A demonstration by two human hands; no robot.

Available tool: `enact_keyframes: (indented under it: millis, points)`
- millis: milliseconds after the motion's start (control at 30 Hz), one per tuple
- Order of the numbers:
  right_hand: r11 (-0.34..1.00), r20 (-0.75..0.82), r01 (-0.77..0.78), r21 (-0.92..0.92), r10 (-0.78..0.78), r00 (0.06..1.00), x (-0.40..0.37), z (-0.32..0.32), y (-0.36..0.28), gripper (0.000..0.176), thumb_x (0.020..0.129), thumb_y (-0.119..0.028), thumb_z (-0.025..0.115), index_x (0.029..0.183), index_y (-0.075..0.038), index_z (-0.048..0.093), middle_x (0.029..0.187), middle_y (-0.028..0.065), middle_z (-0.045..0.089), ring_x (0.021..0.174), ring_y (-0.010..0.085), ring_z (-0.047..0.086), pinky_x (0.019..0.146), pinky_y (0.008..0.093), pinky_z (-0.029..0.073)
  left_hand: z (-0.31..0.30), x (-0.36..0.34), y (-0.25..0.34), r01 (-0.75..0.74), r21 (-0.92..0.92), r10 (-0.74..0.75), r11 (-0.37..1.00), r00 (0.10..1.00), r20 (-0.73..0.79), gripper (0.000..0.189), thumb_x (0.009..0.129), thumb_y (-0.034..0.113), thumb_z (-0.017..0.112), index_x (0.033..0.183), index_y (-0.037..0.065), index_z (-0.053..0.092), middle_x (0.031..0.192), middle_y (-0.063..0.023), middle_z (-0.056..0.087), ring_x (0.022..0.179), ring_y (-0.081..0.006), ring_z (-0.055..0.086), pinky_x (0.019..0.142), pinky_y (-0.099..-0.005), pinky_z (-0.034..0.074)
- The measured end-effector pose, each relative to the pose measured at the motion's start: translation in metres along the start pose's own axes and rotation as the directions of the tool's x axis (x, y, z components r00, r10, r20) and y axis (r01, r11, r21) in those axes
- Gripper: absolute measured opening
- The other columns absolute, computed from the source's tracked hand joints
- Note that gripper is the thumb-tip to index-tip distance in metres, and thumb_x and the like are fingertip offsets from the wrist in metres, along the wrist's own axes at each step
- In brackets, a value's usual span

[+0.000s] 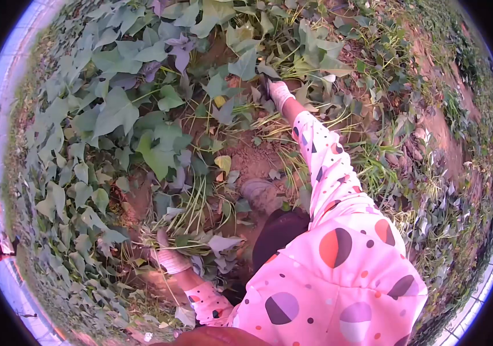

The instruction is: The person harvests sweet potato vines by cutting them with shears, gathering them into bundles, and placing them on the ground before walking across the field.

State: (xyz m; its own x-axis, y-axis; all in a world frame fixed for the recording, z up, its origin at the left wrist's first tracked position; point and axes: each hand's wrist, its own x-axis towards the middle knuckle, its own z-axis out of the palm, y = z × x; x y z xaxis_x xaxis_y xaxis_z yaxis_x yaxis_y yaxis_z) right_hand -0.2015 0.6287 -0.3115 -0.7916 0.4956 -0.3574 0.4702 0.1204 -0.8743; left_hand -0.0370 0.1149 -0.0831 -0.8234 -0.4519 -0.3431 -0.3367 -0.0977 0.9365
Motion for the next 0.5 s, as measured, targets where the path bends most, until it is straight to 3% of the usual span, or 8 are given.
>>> enact_keyframes:
  millis: [33,133,233,267,300,400,433,500]
  points:
    - [0.964,-0.007,0.113,-0.241,-0.118,0.993,-0.018,0.001,-0.019,0.036,0.091,-0.033,0.05,0.117,-0.01,0.056,0.094,0.01,0.065,0.081,0.0199,0.063,0.068,0.0334,0.049,0.02,-0.004,0.001,-0.027,0.034,0.026,0.999,0.999,0.024,0.039,0.079,0.012,0.069,0.112,-0.004,0.057,0.107,-0.0115,0.061,0.087,-0.0202,0.06,0.078,-0.0339,0.053]
    - [0.927,0.18,-0.2,0.319,0.147,0.972,-0.055,0.013,-0.056,0.033,0.097,-0.029,0.034,0.115,-0.011,0.055,0.095,0.0066,0.065,0.081,0.0262,0.061,0.072,0.0319,0.048,0.021,0.012,-0.035,-0.069,0.322,-0.01,0.944,0.972,0.237,0.035,0.08,0.013,0.068,0.11,-0.002,0.058,0.097,-0.0076,0.063,0.078,-0.0152,0.06,0.072,-0.0297,0.052]
    - [0.759,0.193,-0.305,0.575,0.237,0.952,-0.076,0.034,-0.102,0.027,0.094,-0.02,0.044,0.116,-0.006,0.053,0.095,0.0067,0.064,0.083,0.0209,0.062,0.075,0.0336,0.05,0.041,-0.003,-0.03,-0.151,0.22,0.073,0.964,0.942,0.329,0.025,0.08,0.011,0.069,0.1,-0.002,0.062,0.088,-0.0061,0.065,0.076,-0.0109,0.059,0.068,-0.0273,0.049]
    - [0.982,0.074,0.158,-0.104,-0.15,0.986,-0.064,0.043,-0.096,0.026,0.094,-0.02,0.045,0.113,-0.005,0.054,0.092,0.0089,0.064,0.079,0.0229,0.062,0.071,0.035,0.05,0.045,-0.007,-0.026,-0.113,0.168,0.055,0.979,0.948,0.315,0.023,0.079,0.012,0.07,0.095,-0.003,0.065,0.084,-0.0078,0.067,0.074,-0.0107,0.059,0.068,-0.0288,0.048]
    - [0.492,0.238,0.505,-0.709,-0.507,0.828,-0.052,0.054,-0.09,0.025,0.094,-0.019,0.046,0.111,-0.003,0.055,0.088,0.0111,0.064,0.075,0.0248,0.063,0.068,0.0365,0.051,0.043,-0.006,-0.026,-0.083,0.23,-0.007,0.97,0.931,0.365,0.02,0.08,0.008,0.069,0.096,-0.002,0.065,0.084,-0.0057,0.067,0.076,-0.0092,0.059,0.068,-0.0272,0.048]
    - [0.476,0.119,0.658,-0.584,-0.751,0.649,0.081,0.121,-0.02,0.022,0.09,-0.012,0.041,0.103,-0.006,0.058,0.087,0.0158,0.064,0.076,0.032,0.062,0.065,0.0407,0.05,0.043,-0.013,-0.019,-0.12,0.301,-0.022,0.946,0.903,0.429,0.022,0.081,0.011,0.068,0.1,0.0,0.063,0.087,-0.0028,0.066,0.075,-0.0095,0.058,0.068,-0.0251,0.048]
    - [0.709,0.123,0.633,-0.312,-0.63,0.767,0.075,0.134,-0.059,0.021,0.089,-0.012,0.043,0.102,-0.006,0.059,0.086,0.0146,0.064,0.075,0.0309,0.062,0.065,0.0401,0.05,0.04,-0.014,-0.026,-0.102,0.284,-0.027,0.953,0.908,0.417,0.024,0.081,0.011,0.069,0.101,0.001,0.063,0.088,-0.0023,0.065,0.076,-0.0092,0.058,0.068,-0.0252,0.047]
    - [0.868,0.282,0.493,0.06,-0.488,0.826,0.044,0.166,-0.124,0.019,0.086,-0.012,0.047,0.1,-0.005,0.059,0.085,0.0122,0.063,0.073,0.0286,0.061,0.065,0.0389,0.05,0.04,-0.015,-0.032,-0.068,0.245,-0.034,0.967,0.92,0.389,0.026,0.08,0.012,0.07,0.103,0.002,0.063,0.089,-0.0013,0.065,0.078,-0.0088,0.058,0.07,-0.0255,0.047]
